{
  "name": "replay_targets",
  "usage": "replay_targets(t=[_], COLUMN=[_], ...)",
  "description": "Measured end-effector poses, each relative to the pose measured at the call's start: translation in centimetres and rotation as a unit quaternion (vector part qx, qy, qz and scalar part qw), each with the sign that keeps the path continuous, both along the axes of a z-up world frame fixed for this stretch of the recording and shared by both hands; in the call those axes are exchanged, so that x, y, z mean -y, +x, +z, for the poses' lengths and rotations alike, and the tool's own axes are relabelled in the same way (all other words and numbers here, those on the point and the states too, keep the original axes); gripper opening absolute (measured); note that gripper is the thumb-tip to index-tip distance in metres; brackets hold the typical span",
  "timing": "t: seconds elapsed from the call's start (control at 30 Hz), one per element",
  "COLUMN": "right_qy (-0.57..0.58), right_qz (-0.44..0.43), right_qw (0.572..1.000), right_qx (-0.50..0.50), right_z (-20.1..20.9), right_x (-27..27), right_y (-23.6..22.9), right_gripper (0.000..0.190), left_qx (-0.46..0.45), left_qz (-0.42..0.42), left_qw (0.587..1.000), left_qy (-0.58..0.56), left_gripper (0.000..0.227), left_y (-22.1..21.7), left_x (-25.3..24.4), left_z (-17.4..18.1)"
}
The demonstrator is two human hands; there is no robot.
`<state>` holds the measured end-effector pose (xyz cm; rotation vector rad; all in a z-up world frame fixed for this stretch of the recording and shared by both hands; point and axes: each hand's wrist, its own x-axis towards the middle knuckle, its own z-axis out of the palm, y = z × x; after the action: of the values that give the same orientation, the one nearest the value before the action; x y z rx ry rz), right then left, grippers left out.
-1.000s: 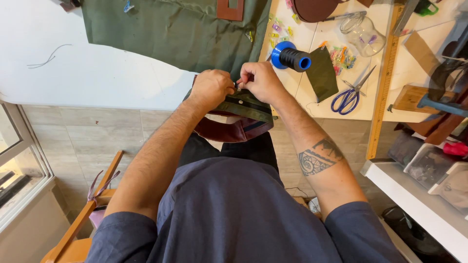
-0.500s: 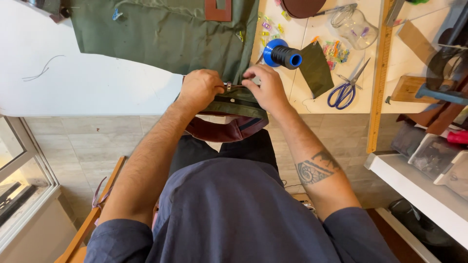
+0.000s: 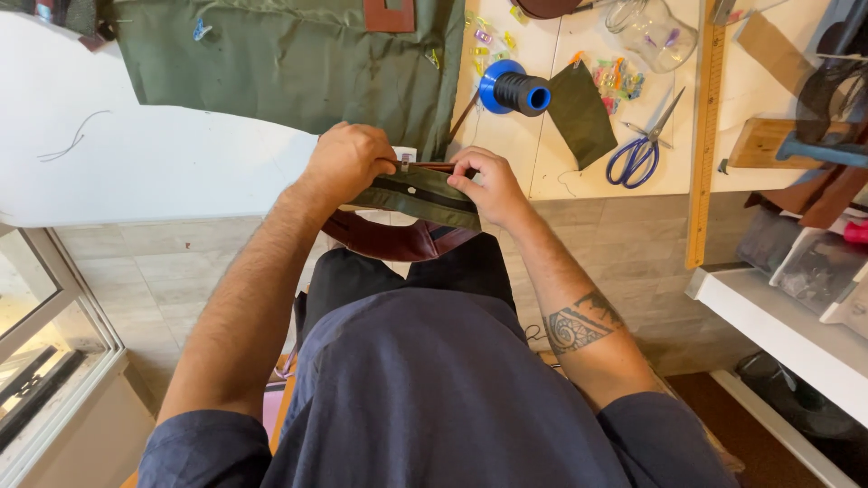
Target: Assembling a leather and fabric bag by trimming edges and using clips to align components
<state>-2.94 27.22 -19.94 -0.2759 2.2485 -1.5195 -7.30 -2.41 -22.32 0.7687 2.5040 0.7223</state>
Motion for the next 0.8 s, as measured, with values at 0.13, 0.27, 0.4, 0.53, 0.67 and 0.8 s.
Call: replay_targets(t=[0.13,0.27,0.4,0.53,0.67,0.8], right_qy=[-0.017,-0.018,0.054,0.136,0.106,-0.001], right_qz=[-0.012,-0.019,0.021,0.089,0.086,-0.048], right_qw=[1.000,1.000,0.998,0.987,0.990,0.999], right_qx=[0.008,0.002,-0.003,0.001,0.037,0.026], right_z=[0.5,1.2,4.2,5.7,4.3,2.8], right_x=[1.1,1.9,2.2,1.9,0.9,0.7], right_y=[0.3,0.2,-0.2,-0.1,1.6,2.8], right_gripper=[0.018,0.018,0.020,0.022,0.024,0.014], left_qx=[0.017,0.035,0.036,0.001,-0.008,0.013], left_qz=[-0.018,-0.028,-0.022,-0.039,-0.040,-0.027], left_qw=[1.000,0.999,0.998,0.996,0.998,0.999], left_qy=[0.004,-0.004,-0.055,-0.078,-0.052,-0.028], left_gripper=[0.047,0.035,0.015,0.016,0.014,0.013], left_y=[-0.9,0.3,0.8,1.9,1.6,0.8], left_x=[-0.3,-3.6,-4.4,-3.9,-2.9,-2.3], left_z=[3.1,1.1,0.4,0.2,-0.3,0.7])
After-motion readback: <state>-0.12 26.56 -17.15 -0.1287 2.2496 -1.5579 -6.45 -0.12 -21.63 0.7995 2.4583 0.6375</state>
